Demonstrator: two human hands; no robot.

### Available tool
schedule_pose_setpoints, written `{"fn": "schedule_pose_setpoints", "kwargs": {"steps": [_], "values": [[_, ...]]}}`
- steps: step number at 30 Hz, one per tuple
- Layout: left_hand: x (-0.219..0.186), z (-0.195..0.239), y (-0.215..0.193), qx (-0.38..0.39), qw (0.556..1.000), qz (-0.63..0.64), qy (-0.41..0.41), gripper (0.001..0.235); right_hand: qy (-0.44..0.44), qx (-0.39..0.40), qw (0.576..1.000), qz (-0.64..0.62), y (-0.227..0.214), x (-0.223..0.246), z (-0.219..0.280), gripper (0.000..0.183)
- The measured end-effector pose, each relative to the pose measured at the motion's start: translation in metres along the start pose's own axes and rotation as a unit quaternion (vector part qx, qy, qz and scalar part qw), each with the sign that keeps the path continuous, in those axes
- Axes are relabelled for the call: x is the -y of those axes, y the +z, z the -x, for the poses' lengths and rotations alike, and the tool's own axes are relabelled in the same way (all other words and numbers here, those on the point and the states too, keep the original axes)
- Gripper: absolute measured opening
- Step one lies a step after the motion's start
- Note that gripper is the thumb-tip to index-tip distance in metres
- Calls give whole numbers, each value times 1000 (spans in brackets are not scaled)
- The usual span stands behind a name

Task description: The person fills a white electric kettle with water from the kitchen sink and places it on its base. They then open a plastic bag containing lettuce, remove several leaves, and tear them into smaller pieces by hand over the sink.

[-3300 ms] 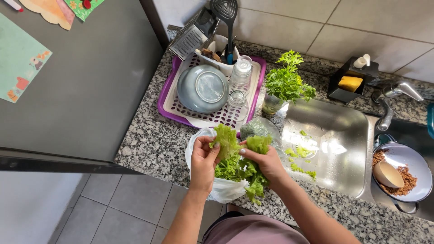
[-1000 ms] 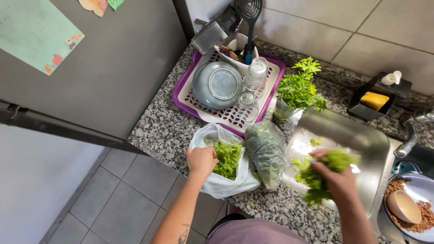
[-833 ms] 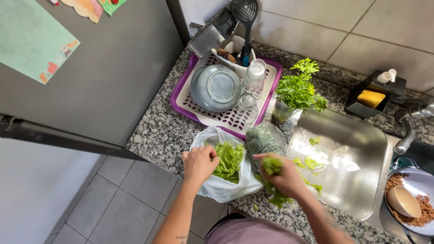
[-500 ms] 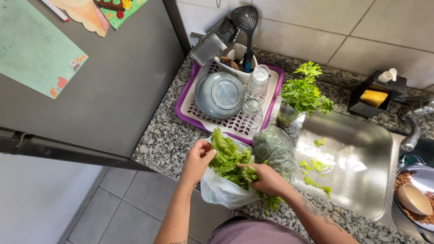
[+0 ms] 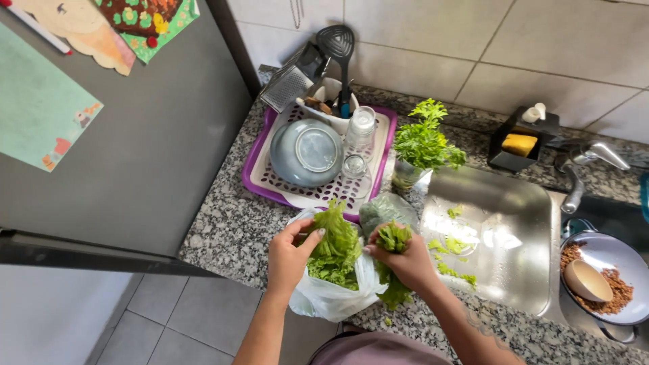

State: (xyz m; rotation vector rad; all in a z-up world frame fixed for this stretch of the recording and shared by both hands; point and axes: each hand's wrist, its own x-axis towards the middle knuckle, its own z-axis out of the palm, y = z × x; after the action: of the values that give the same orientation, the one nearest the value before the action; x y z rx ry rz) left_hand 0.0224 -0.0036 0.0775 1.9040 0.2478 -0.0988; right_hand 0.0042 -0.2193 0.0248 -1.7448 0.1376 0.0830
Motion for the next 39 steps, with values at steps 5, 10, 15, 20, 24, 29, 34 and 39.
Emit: {"fn": "schedule_pose_setpoints", "kwargs": {"steps": [5,10,15,20,24,29,34,39], "values": [[-8,7,23,46,996,73,-14,25,27,-4,999,-44,11,21,2,43],[-26,19,33,41,995,92,1,19,27,-53,994,-91,-16,20,10,27],[-47,37,73,47,971,48,231,15,30,-19,987,-154,-42,55,26,43],[-70,57,99,151,942,51,294,25,89,-127,958,-241,-74,33,37,25],[-76,37,116,140,922,52,359,15,143,-115,956,-228,-110,43,50,32],[-123,20,130,403,875,26,267,40,167,-73,954,-239,-148,38,62,40],[-131,24,177,385,867,67,309,19,52,-82,967,-237,-177,43,72,21],[-140,22,218,331,870,48,363,13,-37,-81,988,-128,-208,18,57,9]]}}
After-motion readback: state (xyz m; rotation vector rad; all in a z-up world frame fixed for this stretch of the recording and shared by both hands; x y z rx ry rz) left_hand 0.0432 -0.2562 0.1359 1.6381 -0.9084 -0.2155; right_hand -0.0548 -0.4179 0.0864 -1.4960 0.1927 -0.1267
